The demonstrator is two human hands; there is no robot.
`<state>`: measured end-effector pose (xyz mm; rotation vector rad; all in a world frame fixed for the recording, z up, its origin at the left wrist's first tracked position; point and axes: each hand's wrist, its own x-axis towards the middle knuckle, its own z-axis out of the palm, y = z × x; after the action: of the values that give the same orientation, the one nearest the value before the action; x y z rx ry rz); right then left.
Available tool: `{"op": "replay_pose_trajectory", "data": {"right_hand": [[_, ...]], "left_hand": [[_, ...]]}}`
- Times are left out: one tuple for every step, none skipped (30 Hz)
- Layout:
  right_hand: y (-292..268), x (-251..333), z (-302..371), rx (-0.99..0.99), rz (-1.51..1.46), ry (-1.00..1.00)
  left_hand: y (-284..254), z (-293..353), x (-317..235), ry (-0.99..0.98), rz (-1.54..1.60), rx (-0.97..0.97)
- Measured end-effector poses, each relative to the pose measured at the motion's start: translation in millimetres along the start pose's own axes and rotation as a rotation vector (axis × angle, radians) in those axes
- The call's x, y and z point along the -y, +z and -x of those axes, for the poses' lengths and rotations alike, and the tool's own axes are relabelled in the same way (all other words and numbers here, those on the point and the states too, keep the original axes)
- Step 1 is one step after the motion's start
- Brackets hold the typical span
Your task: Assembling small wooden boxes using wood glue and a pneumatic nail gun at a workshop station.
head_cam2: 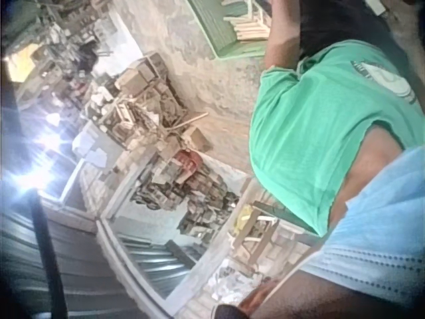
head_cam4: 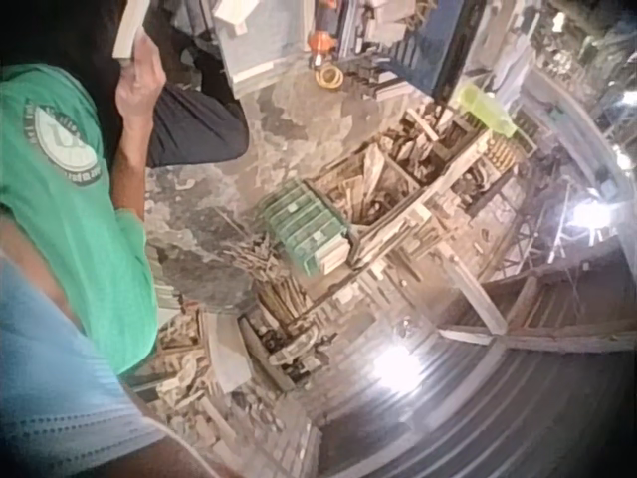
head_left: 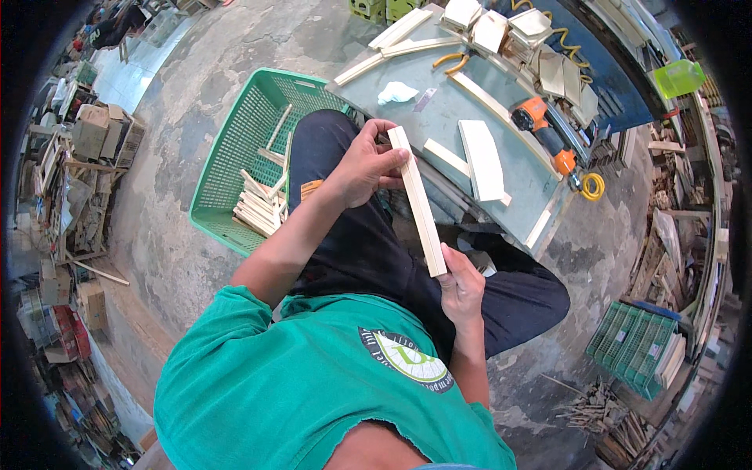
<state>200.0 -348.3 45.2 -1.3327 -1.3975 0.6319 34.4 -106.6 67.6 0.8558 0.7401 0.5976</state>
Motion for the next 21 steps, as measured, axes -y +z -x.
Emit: {"op": "replay_pose_trajectory", "data": {"right_hand": [[0.1,0.3,1.8,0.008,0.004,-0.007],[-0.1,0.0,3.0,-0.01,0.005,-0.018],[0.0,-0.4,4.3,-0.03,0.006,-0.031],[0.3,-0.3,6.4,-0.027,0.004,-0.042],[0.7,-0.6,8.2,-0.039,0.054,-0.067],[1.1,-1.1,9.9,-0.051,0.103,-0.092],[1.1,-1.6,11.6,-0.071,0.136,-0.122],[1.6,-2.7,12.6,-0.092,0.162,-0.139],[1.4,-3.5,13.7,-0.09,0.167,-0.166],[1.2,-4.2,14.7,-0.108,0.214,-0.189],[0.6,-4.8,15.2,-0.141,0.241,-0.218],[0.5,-5.6,15.3,-0.158,0.261,-0.24],[0.3,-6.0,15.2,-0.145,0.282,-0.259],[0.3,-5.9,15.0,-0.17,0.298,-0.274],[0.4,-5.5,14.9,-0.203,0.297,-0.297],[0.6,-4.7,14.4,-0.217,0.308,-0.314],[0.8,-3.3,14.2,-0.214,0.324,-0.327],[0.9,-1.2,14.4,-0.219,0.33,-0.343],[0.9,1.3,14.7,-0.229,0.32,-0.354],[1.0,4.0,15.4,-0.223,0.334,-0.363],[1.1,6.9,16.0,-0.222,0.334,-0.374]], "left_hand": [[2.3,3.6,-2.4,0.008,0.006,0.005],[4.2,7.2,-6.6,0.014,0.013,0.02],[7.1,11.3,-10.8,0.049,0.018,0.035],[11.1,16.6,-14.5,0.102,-0.015,0.032],[14.7,22.1,-19.1,0.155,-0.049,0.03],[17.3,27.6,-24.9,0.166,-0.122,0.044],[21.1,33.7,-29.4,0.179,-0.124,0.04],[25.7,39.5,-33.2,0.249,-0.185,0.071],[30.2,45.0,-36.6,0.327,-0.239,0.111],[34.5,50.0,-39.9,0.368,-0.273,0.118],[38.5,54.2,-42.9,0.374,-0.284,0.101],[42.3,58.1,-45.3,0.442,-0.339,0.108],[46.1,61.3,-47.3,0.512,-0.394,0.116],[50.3,64.6,-48.4,0.527,-0.362,0.123],[52.5,67.3,-50.2,0.552,-0.364,0.122],[54.0,69.7,-52.1,0.551,-0.371,0.15],[55.1,72.0,-53.6,0.543,-0.378,0.182],[55.6,74.1,-54.6,0.533,-0.393,0.184],[55.8,75.6,-55.3,0.539,-0.394,0.177],[55.8,77.3,-55.2,0.537,-0.407,0.174],[55.4,78.7,-54.7,0.54,-0.42,0.177]]}}
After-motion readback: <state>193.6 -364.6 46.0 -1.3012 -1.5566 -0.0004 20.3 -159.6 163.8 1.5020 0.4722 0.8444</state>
